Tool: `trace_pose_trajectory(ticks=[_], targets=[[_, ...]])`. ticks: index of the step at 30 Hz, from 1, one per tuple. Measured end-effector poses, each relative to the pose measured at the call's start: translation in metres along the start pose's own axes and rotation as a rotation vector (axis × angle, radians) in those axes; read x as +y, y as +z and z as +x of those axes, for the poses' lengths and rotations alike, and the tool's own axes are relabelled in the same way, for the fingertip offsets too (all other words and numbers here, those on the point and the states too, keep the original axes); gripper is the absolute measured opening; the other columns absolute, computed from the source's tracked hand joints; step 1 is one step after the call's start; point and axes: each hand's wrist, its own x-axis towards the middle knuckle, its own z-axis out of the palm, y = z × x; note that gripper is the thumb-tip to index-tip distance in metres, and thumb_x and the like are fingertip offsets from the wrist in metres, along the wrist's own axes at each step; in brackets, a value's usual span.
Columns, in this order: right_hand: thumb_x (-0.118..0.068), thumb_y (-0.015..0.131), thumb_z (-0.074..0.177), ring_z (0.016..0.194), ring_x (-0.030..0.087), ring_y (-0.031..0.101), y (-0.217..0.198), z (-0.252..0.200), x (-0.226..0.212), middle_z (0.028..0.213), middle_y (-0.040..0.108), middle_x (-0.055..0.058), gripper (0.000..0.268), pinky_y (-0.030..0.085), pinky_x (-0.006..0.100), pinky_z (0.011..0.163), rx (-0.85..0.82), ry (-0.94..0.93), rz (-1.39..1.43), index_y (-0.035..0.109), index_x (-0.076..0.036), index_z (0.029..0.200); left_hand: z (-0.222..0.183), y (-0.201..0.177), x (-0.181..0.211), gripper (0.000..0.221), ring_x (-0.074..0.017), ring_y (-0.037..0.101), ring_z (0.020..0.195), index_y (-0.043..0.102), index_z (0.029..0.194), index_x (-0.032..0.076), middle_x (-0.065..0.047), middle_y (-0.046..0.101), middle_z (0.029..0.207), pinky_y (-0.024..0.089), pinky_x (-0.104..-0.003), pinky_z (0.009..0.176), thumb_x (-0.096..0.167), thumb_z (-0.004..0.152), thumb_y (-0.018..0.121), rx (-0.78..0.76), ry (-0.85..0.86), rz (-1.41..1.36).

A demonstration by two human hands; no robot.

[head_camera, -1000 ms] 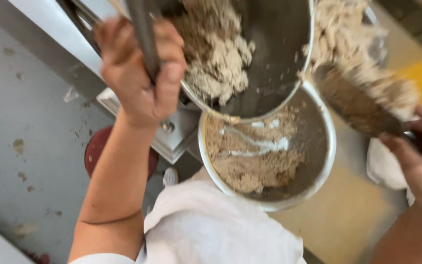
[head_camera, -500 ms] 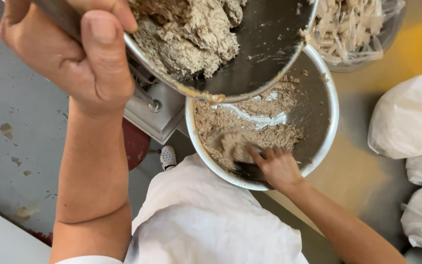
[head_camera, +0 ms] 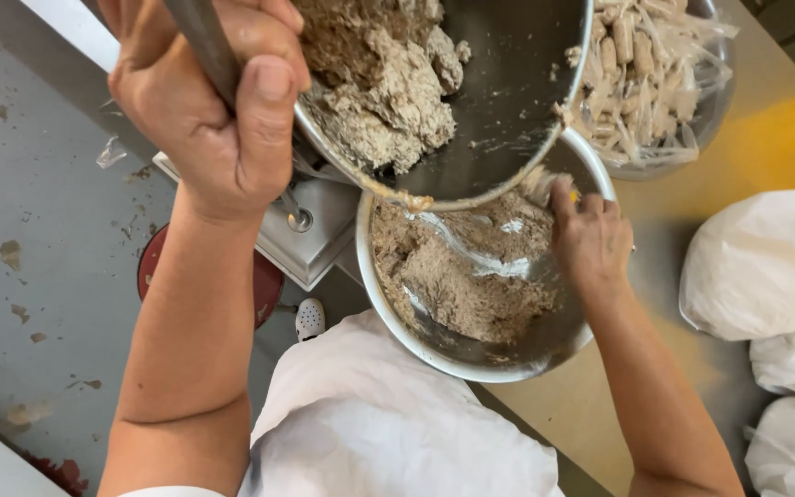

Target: Transferring a meat mixture from large stainless steel bowls into the hopper of a sausage filling machine using a metal scoop.

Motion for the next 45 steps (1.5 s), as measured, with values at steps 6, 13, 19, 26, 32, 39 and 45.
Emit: trace_pose_trajectory(ticks=[6,13,19,26,32,39,45], targets=[[-0.019,0.066,0.102,0.071,0.021,0.059,0.073,0.064,0.005,0.088,0.067,0.010,0.039,0.051,0.029,0.052,-0.112,-0.113,-0.078,0.056,-0.019,0.139,0.002,0.004,-0.005,0.054,-0.0318,0.064,0.086,0.065,0.070,0.004,-0.015,0.066,0.081,0.036,-0.048,0.107,0.032,0.112,0.045,0.020,0.008,-0.037],[0.001,0.074,0.096,0.075,0.021,0.083,0.035,0.033,-0.042,0.099,0.080,0.015,0.008,0.073,0.023,0.066,-0.558,0.080,0.752,0.077,-0.001,0.103,-0.003,0.003,-0.016,0.055,-0.0287,0.062,0.087,0.065,0.064,0.008,-0.013,0.071,0.078,0.026,-0.043,0.108,0.031,0.109,0.045,0.007,0.033,-0.013],[-0.010,0.066,0.093,0.046,0.020,0.066,0.087,-0.045,-0.070,0.084,0.081,0.016,0.072,0.060,0.039,0.050,-0.643,-0.149,0.694,0.041,-0.013,0.161,0.001,0.002,-0.015,0.054,-0.0304,0.065,0.083,0.067,0.061,0.008,-0.014,0.071,0.073,0.030,-0.041,0.106,0.027,0.107,0.048,-0.015,0.053,-0.036],[-0.024,0.059,0.102,0.061,0.024,0.071,0.058,-0.086,-0.105,0.085,0.077,0.016,0.067,0.062,0.038,0.057,-0.867,0.071,0.808,0.032,-0.007,0.160,0.003,0.021,-0.023,0.033,-0.0369,0.054,0.065,0.028,0.083,0.010,-0.011,0.053,0.056,0.050,-0.049,0.068,0.012,0.107,0.051,0.118,0.222,-0.397],[-0.021,0.062,0.094,0.060,0.024,0.061,0.058,-0.094,-0.117,0.070,0.068,0.009,0.012,0.044,0.041,0.060,-0.749,0.128,1.079,0.057,-0.011,0.090,0.000,0.020,-0.025,0.035,-0.0366,0.061,0.066,0.031,0.080,0.009,-0.010,0.056,0.056,0.052,-0.049,0.062,0.015,0.108,0.050,0.107,0.160,-0.291],[-0.001,0.046,0.095,0.037,0.022,0.040,0.022,-0.067,-0.138,0.061,0.056,0.019,0.012,0.023,0.034,0.028,-0.956,0.725,2.135,0.038,-0.007,0.088,-0.007,0.011,-0.025,0.041,-0.0334,0.067,0.067,0.042,0.069,0.011,-0.006,0.057,0.057,0.037,-0.045,0.085,0.022,0.107,0.050,0.060,0.117,-0.189],[-0.002,0.050,0.090,0.032,0.023,0.038,0.039,-0.051,-0.085,0.057,0.057,0.023,0.017,0.023,0.035,0.026,-0.562,0.546,2.294,0.048,0.002,0.073,0.007,0.005,-0.012,0.051,-0.0247,0.063,0.080,0.063,0.063,0.010,-0.005,0.068,0.070,0.027,-0.038,0.102,0.029,0.107,0.047,0.027,0.064,0.009]])
